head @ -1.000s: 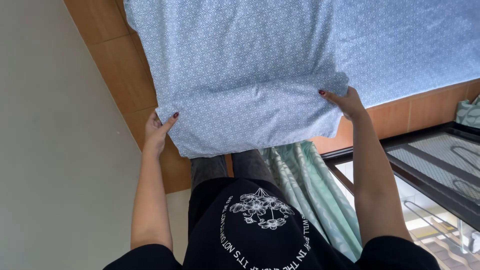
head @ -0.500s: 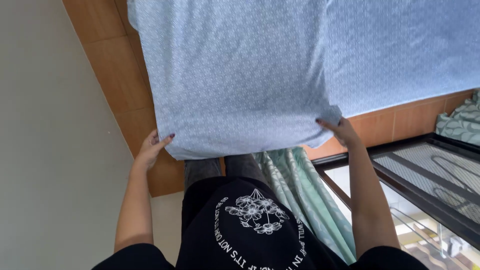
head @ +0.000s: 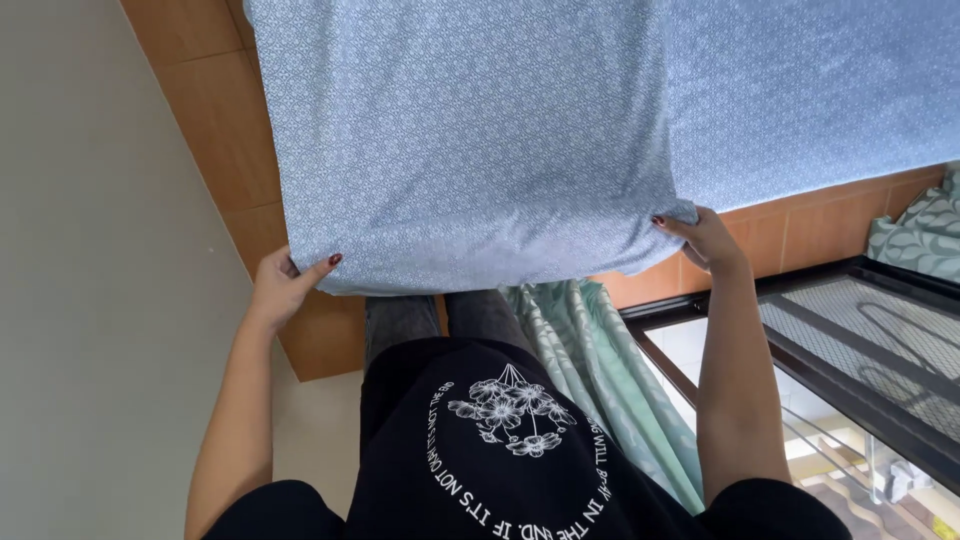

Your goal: Folding a blue patterned bedsheet on a bed.

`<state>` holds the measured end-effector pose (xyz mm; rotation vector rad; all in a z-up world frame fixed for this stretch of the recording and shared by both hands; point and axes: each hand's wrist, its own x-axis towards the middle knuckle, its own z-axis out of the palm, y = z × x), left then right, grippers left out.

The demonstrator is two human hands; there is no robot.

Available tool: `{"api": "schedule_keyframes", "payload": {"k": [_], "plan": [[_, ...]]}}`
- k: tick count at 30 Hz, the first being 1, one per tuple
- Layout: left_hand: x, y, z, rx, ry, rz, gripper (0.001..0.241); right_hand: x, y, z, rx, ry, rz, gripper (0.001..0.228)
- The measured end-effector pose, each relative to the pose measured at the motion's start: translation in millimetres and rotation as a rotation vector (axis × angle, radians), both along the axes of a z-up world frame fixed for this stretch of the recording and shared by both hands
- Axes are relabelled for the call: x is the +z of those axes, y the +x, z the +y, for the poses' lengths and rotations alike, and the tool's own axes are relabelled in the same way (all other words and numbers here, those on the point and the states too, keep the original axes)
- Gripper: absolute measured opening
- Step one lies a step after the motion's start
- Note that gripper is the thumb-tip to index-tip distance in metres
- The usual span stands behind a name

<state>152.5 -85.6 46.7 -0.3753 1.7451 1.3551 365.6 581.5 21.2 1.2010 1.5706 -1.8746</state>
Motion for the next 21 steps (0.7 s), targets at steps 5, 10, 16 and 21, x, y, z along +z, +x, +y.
{"api": "schedule_keyframes", "payload": {"k": [5,10,16,21], "plan": [[37,38,-41,-0.042,0.064,0.164,0.029,93,34,-16,0.328,0.382,-0.009,0.027],[117,112,-69,0.036,-0.034,-0.167,0.025,156,152,-34,0.353,0.353,-0.104,0.031],[154,118,-48,0.025,-0.100,0.266,0.023,213,137,-43,0.184,0.377,0.299,0.029],[148,83,-31,0.061,-0.081,0.353,0.023,231,41,-65,0.235,0.525,0.394,0.044]]}}
